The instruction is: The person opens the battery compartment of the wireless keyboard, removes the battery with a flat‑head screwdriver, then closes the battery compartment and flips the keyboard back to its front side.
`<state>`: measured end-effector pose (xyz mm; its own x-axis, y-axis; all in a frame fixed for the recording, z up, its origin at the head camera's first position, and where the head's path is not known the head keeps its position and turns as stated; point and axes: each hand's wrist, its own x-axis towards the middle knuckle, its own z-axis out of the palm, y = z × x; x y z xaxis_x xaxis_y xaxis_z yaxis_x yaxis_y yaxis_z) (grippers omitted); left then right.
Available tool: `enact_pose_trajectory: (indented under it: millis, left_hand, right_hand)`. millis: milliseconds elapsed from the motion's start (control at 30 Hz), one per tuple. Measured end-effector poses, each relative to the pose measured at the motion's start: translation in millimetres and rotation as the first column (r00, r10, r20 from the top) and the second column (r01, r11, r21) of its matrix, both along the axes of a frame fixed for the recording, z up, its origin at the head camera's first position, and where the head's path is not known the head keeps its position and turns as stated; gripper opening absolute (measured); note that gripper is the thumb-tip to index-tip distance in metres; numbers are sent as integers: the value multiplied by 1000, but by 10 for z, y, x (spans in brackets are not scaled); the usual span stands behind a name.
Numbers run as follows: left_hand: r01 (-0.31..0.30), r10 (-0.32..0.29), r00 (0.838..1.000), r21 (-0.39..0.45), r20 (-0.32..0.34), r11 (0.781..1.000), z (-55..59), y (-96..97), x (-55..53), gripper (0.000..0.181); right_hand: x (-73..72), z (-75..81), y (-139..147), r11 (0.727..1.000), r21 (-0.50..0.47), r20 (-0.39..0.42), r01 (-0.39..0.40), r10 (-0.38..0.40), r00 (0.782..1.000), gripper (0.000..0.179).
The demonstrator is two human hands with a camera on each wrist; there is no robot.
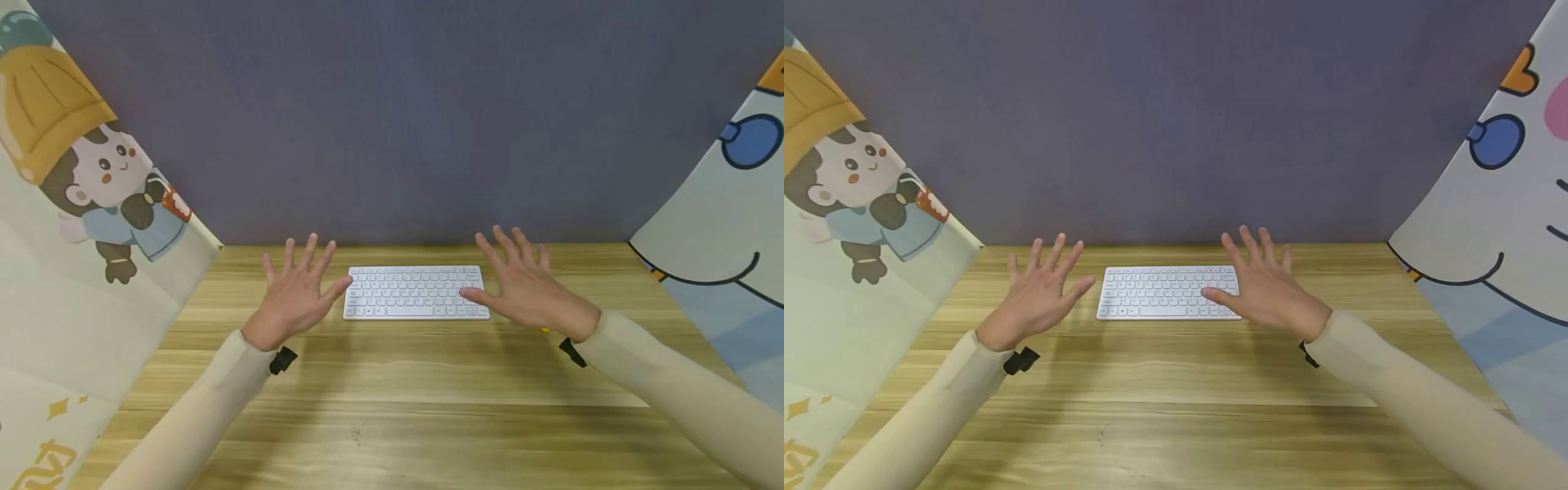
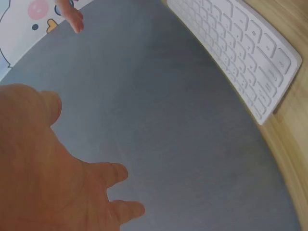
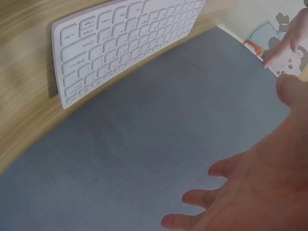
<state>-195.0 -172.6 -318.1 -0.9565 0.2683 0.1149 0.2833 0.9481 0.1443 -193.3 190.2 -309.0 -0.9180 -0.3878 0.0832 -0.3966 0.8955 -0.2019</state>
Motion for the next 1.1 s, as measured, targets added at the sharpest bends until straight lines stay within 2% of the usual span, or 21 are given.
enact_pose_trajectory:
  millis: [267, 600, 1100]
  left_hand:
    - [3, -5, 998, 36, 66, 999, -79, -127, -55, 77]
    - [8, -11, 997, 42, 76, 999, -254, -328, -144, 80]
    - [21, -32, 995, 111, 93, 994, -493, -490, -187, 77]
  right_hand:
    - [-16, -59, -20, 1000, 1, 17, 26, -26, 1000, 96]
    - [4, -192, -26, 998, -16, 59, 59, -58, 997, 98]
    - [77, -369, -55, 996, 5, 106, 91, -91, 990, 100]
